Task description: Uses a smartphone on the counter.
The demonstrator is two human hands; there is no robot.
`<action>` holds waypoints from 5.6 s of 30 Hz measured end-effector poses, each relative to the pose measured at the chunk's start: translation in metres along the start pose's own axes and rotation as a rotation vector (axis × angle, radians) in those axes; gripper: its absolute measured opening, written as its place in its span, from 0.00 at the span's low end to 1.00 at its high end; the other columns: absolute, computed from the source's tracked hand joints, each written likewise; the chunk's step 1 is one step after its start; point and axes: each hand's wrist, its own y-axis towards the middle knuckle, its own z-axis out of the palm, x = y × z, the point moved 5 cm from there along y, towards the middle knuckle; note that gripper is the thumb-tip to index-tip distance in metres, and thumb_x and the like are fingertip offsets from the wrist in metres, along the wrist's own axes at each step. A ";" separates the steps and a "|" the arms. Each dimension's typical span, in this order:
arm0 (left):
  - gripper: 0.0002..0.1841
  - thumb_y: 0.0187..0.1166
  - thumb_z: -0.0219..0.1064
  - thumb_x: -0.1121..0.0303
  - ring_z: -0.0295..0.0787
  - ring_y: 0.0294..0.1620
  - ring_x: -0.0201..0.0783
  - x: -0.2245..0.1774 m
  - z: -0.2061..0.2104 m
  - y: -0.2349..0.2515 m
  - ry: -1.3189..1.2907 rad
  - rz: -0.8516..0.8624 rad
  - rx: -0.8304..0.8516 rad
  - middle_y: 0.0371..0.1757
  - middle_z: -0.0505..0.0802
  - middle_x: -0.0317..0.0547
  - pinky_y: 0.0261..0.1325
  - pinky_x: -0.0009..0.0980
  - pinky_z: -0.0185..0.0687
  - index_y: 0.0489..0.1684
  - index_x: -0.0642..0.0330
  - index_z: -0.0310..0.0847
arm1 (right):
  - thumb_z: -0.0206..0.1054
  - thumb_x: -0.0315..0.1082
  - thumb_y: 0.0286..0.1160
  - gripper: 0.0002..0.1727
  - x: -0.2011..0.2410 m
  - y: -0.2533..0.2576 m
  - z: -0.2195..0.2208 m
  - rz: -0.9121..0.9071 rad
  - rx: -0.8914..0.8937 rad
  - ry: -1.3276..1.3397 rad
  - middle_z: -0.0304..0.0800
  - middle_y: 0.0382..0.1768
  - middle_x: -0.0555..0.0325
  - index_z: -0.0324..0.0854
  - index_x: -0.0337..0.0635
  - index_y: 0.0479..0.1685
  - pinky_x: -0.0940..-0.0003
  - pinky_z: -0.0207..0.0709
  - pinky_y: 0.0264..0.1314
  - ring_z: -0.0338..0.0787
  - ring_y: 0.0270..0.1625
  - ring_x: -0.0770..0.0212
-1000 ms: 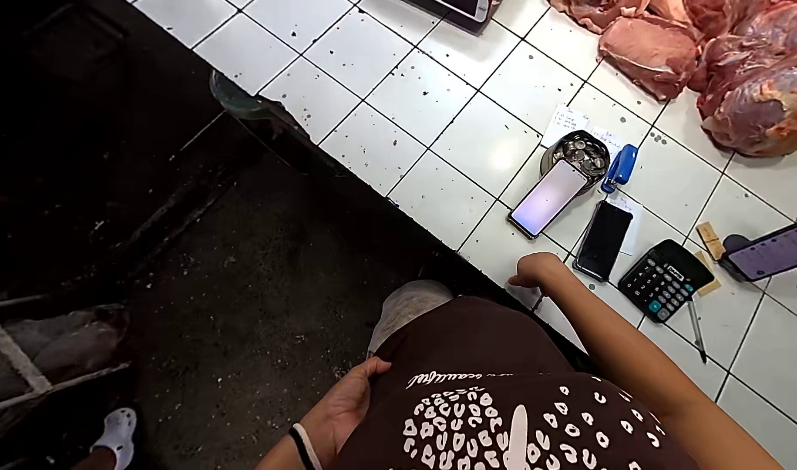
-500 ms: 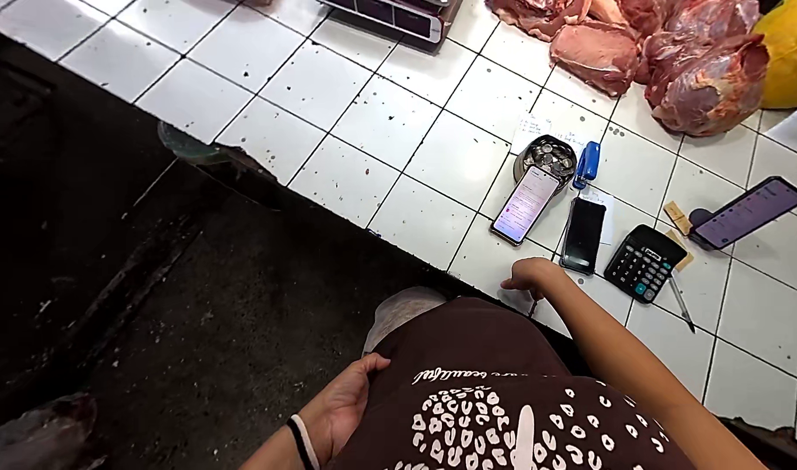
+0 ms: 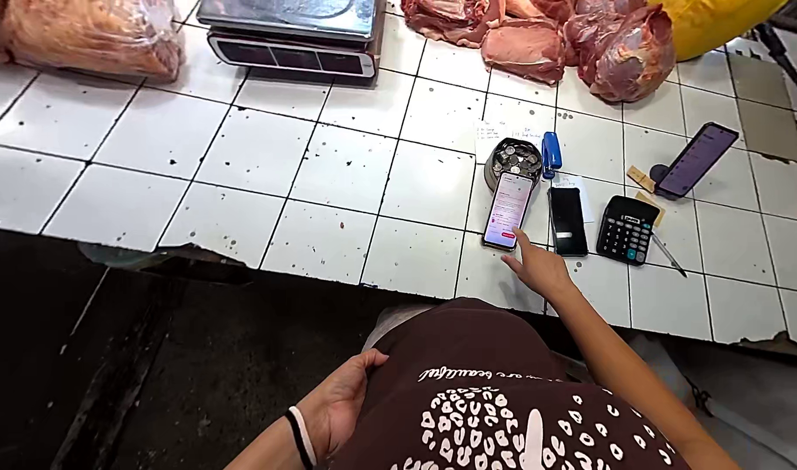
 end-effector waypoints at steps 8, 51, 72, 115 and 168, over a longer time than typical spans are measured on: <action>0.08 0.84 0.52 0.68 0.88 0.25 0.34 -0.041 -0.010 0.002 0.142 -0.025 0.007 0.26 0.88 0.45 0.25 0.29 0.84 0.36 0.55 0.75 | 0.57 0.58 0.88 0.44 0.019 0.025 0.013 0.079 -0.056 0.061 0.91 0.60 0.37 0.40 0.57 0.99 0.35 0.77 0.66 0.90 0.63 0.35; 0.08 0.85 0.52 0.68 0.89 0.26 0.35 0.084 0.048 0.007 -0.221 0.007 0.028 0.27 0.89 0.45 0.27 0.29 0.85 0.37 0.55 0.76 | 0.64 0.58 0.83 0.51 -0.043 0.020 0.012 -0.071 0.044 -0.141 0.66 0.85 0.33 0.48 0.31 0.93 0.36 0.64 0.81 0.70 0.84 0.34; 0.10 0.87 0.50 0.68 0.89 0.23 0.34 0.137 0.059 0.002 -0.424 0.005 -0.014 0.25 0.89 0.45 0.24 0.28 0.85 0.35 0.55 0.75 | 0.73 0.54 0.76 0.50 -0.031 0.022 0.018 -0.082 0.142 -0.362 0.64 0.82 0.26 0.58 0.20 0.84 0.40 0.71 0.76 0.71 0.82 0.32; 0.08 0.84 0.53 0.68 0.87 0.23 0.33 -0.066 0.019 0.008 0.400 -0.133 0.020 0.25 0.87 0.44 0.23 0.28 0.83 0.35 0.54 0.74 | 0.54 0.55 0.90 0.40 -0.010 -0.034 0.054 0.247 -0.043 0.229 0.87 0.68 0.41 0.41 0.61 0.98 0.40 0.78 0.67 0.90 0.64 0.39; 0.12 0.87 0.50 0.68 0.88 0.21 0.34 0.140 0.055 0.004 -0.459 0.007 -0.002 0.23 0.89 0.45 0.22 0.29 0.84 0.33 0.56 0.75 | 0.61 0.55 0.88 0.49 -0.038 0.047 -0.030 -0.173 -0.065 -0.072 0.92 0.50 0.34 0.32 0.54 0.99 0.33 0.79 0.59 0.91 0.55 0.32</action>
